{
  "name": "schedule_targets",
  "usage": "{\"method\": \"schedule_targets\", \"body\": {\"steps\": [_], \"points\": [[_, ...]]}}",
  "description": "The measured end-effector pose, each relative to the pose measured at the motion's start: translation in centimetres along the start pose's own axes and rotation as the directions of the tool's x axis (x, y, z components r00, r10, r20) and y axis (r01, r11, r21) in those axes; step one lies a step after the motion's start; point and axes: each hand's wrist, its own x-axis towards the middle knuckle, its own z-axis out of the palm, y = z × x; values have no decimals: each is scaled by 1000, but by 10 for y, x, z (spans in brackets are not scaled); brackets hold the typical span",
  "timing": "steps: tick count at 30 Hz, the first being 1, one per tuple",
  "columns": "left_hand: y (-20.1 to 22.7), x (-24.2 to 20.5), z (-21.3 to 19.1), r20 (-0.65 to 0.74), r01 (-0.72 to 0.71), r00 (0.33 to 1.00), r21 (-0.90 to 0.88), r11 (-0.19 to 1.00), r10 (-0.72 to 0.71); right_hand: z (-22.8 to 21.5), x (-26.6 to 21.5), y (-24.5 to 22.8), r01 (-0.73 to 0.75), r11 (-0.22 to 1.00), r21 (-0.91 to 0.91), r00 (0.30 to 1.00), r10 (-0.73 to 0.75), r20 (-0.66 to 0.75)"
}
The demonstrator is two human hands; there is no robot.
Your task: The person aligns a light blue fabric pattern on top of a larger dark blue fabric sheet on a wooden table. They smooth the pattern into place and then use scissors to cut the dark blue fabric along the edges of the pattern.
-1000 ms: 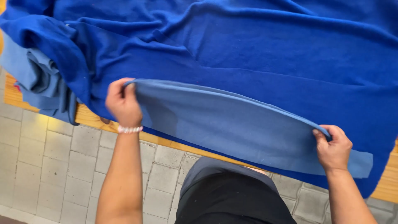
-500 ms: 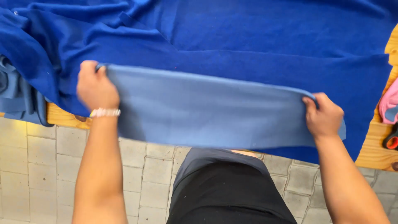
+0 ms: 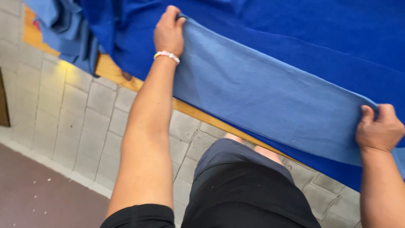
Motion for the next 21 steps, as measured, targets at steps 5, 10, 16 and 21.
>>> {"method": "schedule_targets", "body": {"steps": [5, 10, 16, 21], "points": [[-13, -24, -42, 191, 173, 969, -66, 983, -158, -7, 3, 26, -307, 823, 478, 914, 116, 388], [-25, -57, -60, 352, 254, 904, 11, 967, -242, -30, -4, 54, -525, 749, 405, 721, 138, 679], [17, -63, -82, 224, 112, 966, 86, 990, -128, 0, -33, 76, -539, 627, 562, 770, 96, 631], [4, -73, -72, 284, 155, 935, 205, 966, -210, -14, -35, 70, -494, 681, 541, 794, 100, 599]]}}
